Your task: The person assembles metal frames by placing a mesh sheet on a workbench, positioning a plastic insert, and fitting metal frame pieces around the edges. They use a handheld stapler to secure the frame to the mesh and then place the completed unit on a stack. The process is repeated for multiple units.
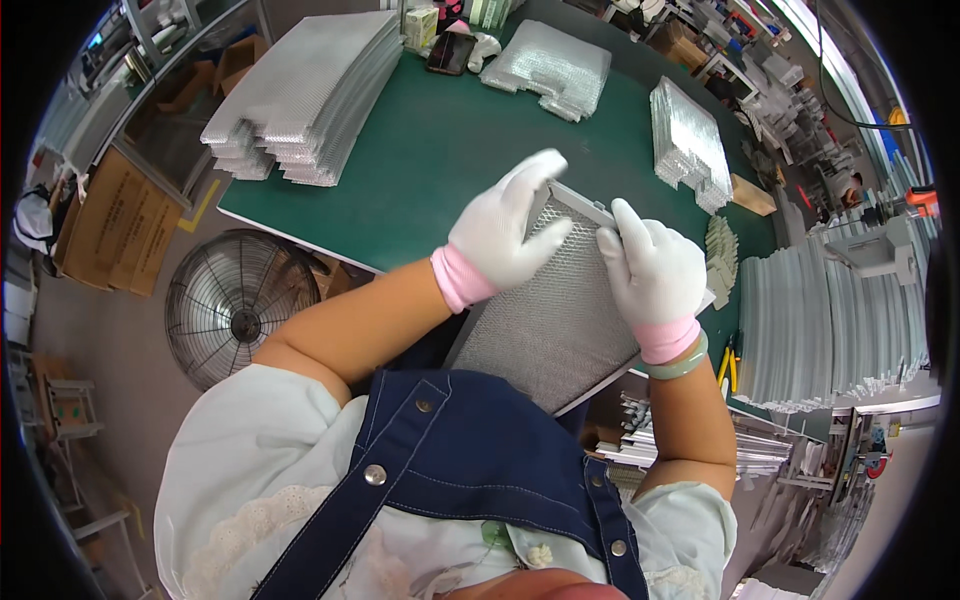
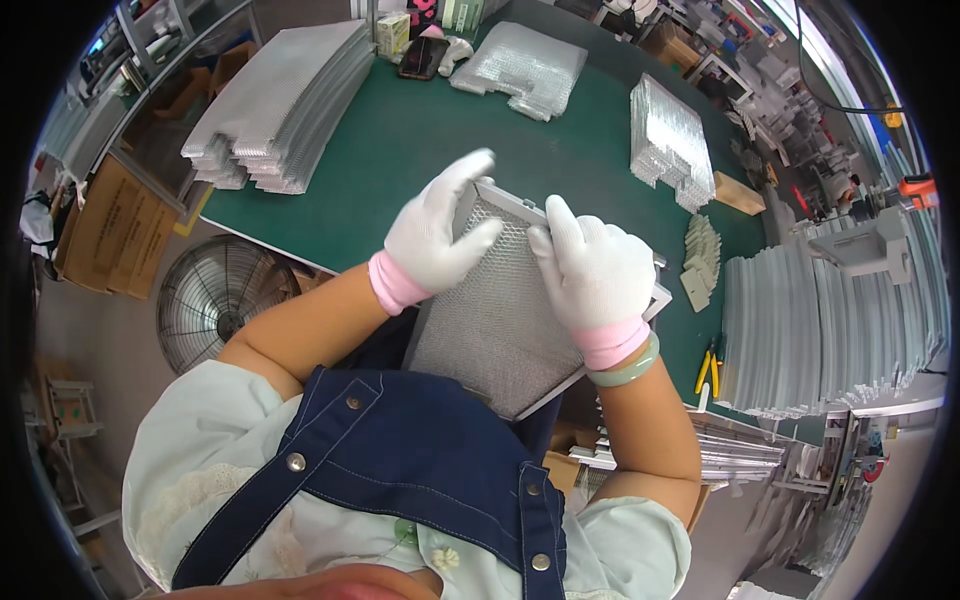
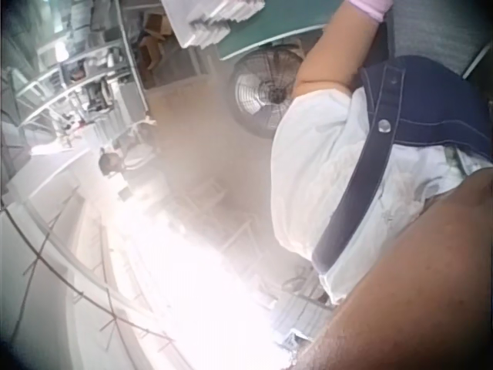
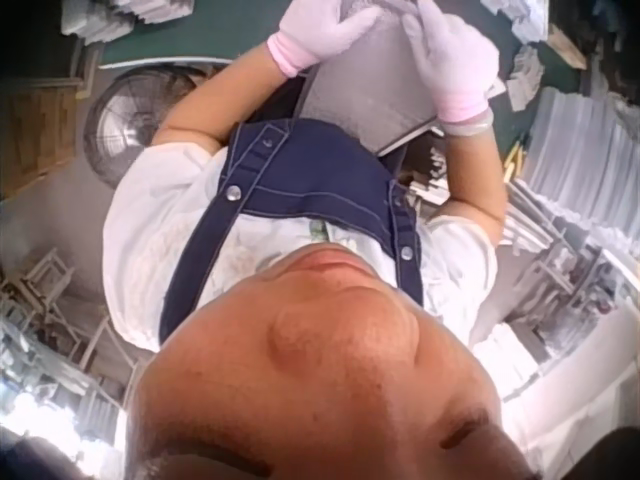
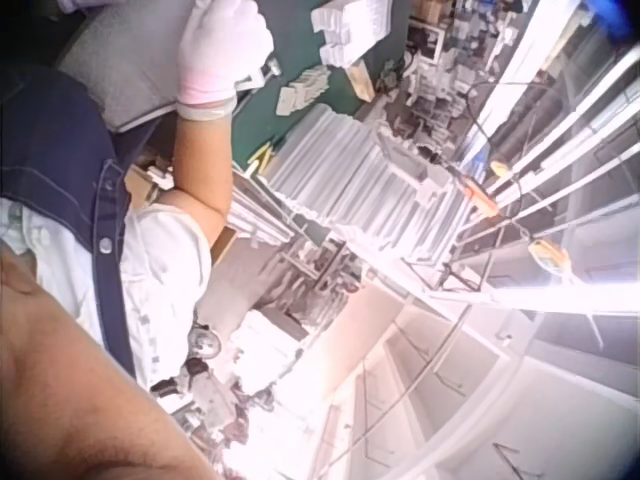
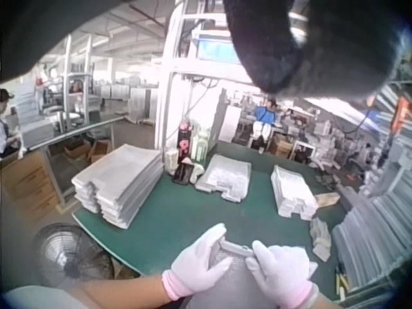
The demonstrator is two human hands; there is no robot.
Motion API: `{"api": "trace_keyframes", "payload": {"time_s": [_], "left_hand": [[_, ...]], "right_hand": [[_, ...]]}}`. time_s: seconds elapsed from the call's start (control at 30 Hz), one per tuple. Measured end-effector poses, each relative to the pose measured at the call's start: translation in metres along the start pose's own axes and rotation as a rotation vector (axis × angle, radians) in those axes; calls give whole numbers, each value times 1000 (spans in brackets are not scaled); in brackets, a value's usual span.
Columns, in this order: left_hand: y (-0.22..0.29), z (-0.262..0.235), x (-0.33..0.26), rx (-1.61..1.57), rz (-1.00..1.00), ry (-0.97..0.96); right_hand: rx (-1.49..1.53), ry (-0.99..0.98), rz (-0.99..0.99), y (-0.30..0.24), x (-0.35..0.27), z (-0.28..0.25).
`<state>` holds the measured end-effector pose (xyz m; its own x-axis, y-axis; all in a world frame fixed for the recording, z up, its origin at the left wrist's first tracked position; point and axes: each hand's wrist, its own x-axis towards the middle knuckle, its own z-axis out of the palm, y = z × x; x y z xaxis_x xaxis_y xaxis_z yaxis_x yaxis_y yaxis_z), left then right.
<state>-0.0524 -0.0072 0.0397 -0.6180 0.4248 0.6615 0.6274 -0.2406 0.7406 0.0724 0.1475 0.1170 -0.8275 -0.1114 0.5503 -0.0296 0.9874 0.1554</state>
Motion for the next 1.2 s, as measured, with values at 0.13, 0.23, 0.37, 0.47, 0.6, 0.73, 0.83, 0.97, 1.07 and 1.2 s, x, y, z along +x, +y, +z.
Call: {"api": "trace_keyframes", "payload": {"time_s": [0.13, 0.23, 0.37, 0.47, 0.6, 0.73, 0.83, 0.97, 1.07, 1.2], "left_hand": [[14, 13, -30, 41, -16, -11], [37, 13, -22, 222, 109, -108], [125, 2, 63, 452, 425, -226], [152, 25, 105, 679, 830, -203], [115, 74, 101, 584, 939, -350], [41, 106, 22, 491, 584, -415], [36, 109, 18, 446, 555, -346], [36, 111, 25, 377, 583, -467], [35, 107, 30, 310, 576, -495], [43, 104, 35, 415, 497, -418]], "right_hand": [[86, 87, 18, 12, -11, -10], [155, 190, 43, 14, -17, -38], [567, 573, 424, 11, -20, -87], [962, 798, 546, 25, -46, -87], [995, 821, 489, 40, -121, 18], [785, 125, 444, 36, -153, 70], [491, 183, 589, 91, -165, 78], [-136, -418, 1080, 157, -182, 85], [40, -393, 1051, 180, -198, 103], [263, -191, 997, 179, -200, 92]]}}
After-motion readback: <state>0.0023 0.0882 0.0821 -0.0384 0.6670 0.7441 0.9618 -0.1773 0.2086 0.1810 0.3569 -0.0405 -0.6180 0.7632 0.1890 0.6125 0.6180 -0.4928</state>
